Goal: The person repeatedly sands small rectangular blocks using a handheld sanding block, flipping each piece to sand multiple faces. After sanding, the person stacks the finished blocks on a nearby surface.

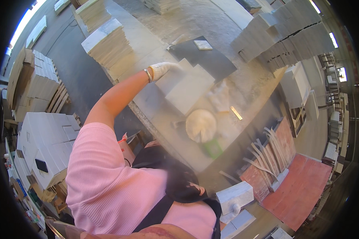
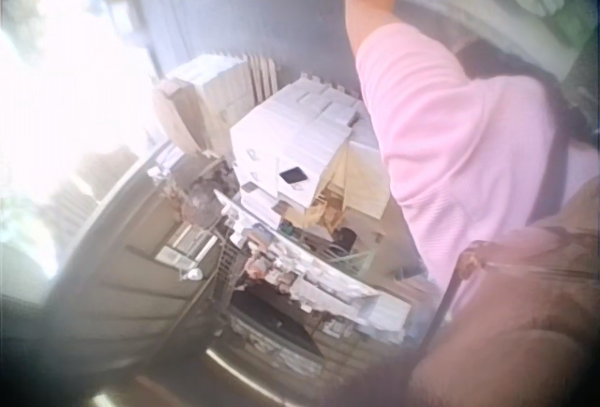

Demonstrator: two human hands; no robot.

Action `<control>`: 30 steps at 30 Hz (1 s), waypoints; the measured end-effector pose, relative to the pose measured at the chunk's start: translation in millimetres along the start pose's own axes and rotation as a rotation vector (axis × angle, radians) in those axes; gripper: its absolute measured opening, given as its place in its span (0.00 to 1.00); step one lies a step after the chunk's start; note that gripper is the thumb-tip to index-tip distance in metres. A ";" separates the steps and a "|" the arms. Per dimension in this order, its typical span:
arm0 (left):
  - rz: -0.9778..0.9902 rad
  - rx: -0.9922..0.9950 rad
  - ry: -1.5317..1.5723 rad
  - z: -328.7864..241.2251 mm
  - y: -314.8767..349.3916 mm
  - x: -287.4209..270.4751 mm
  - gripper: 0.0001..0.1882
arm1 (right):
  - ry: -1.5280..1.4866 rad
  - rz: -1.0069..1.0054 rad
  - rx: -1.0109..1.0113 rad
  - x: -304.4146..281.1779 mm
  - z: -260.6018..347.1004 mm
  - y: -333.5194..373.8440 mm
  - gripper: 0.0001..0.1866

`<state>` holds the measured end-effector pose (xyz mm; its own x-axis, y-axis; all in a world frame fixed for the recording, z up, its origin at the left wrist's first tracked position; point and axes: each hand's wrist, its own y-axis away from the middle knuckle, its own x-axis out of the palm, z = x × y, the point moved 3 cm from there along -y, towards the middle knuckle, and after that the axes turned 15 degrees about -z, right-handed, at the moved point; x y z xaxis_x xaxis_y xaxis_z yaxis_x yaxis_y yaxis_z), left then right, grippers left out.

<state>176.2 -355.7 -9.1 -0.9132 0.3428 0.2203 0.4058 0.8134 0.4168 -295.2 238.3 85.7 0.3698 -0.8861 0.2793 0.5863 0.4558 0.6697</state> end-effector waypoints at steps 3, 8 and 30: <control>-0.003 -0.077 -0.076 -1.6 -4.9 3.7 0.18 | -0.014 0.027 -0.013 22.5 -0.8 3.9 0.46; 0.021 -0.014 -0.190 -17.3 8.0 5.3 0.21 | -0.031 0.073 -0.083 63.1 5.0 18.5 0.47; -0.315 0.093 -0.225 -51.4 37.4 -18.7 0.37 | 0.050 0.176 -0.098 246.3 36.1 2.0 0.43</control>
<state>210.3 -355.8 47.7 -0.9819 0.1554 -0.1085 0.1087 0.9307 0.3492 -229.0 17.9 180.7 0.5064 -0.7882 0.3496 0.5759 0.6110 0.5432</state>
